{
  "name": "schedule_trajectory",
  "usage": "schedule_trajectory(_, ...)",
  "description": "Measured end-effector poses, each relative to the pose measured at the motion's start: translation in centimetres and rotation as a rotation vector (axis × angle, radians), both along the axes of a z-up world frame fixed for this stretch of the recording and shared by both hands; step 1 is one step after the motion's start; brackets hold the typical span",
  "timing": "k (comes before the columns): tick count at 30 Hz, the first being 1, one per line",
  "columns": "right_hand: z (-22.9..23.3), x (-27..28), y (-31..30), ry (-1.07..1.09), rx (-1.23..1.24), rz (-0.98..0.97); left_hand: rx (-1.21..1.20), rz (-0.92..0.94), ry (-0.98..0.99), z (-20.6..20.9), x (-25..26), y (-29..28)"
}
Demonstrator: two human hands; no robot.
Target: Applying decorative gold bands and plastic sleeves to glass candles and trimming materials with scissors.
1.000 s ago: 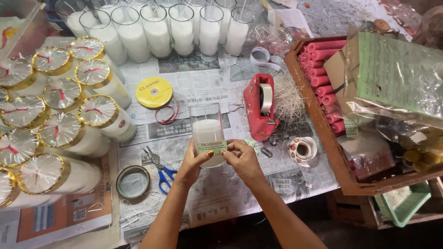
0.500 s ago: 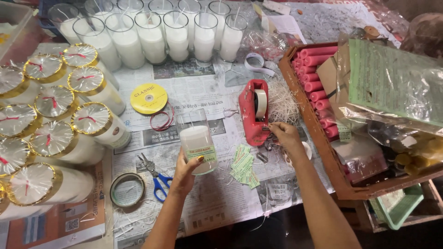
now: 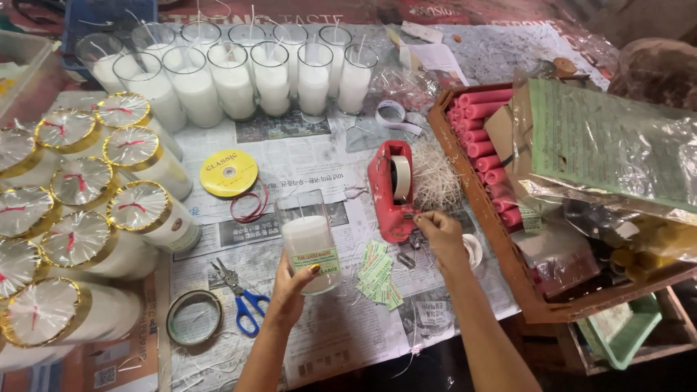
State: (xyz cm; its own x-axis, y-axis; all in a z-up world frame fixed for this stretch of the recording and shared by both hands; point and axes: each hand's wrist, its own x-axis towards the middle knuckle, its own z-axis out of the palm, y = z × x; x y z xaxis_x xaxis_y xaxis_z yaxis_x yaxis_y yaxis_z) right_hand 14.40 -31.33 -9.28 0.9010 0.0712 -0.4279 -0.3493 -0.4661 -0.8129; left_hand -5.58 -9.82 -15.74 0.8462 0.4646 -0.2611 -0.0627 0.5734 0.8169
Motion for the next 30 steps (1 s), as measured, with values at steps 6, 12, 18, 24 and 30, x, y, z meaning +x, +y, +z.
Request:
schedule_trajectory(6, -7.7, 2.1, -1.9, -0.071, 0.26, -0.041, 0.021, -0.016, 0.018, 0.6, 0.2, 0.1)
schedule_trajectory(12, -9.2, 1.1, -1.2, 0.164, 0.545, -0.168, 0.036, -0.04, 0.022, 1.2, 0.0, -0.4)
schedule_trajectory(18, -1.3, -3.2, 1.0, 0.256, 0.367, 0.107, 0.037, -0.055, 0.06, 1.6, -0.4, -0.7)
schedule_trajectory(24, 7.7, -4.1, 4.0, -0.213, 0.174, 1.049, 0.106, 0.014, -0.049, 0.2, 0.4, -1.1)
schedule_trajectory(30, 10.5, -3.7, 7.0, -0.399, -0.178, 1.383, 0.099, 0.029, -0.062, 0.5, 0.4, -1.3)
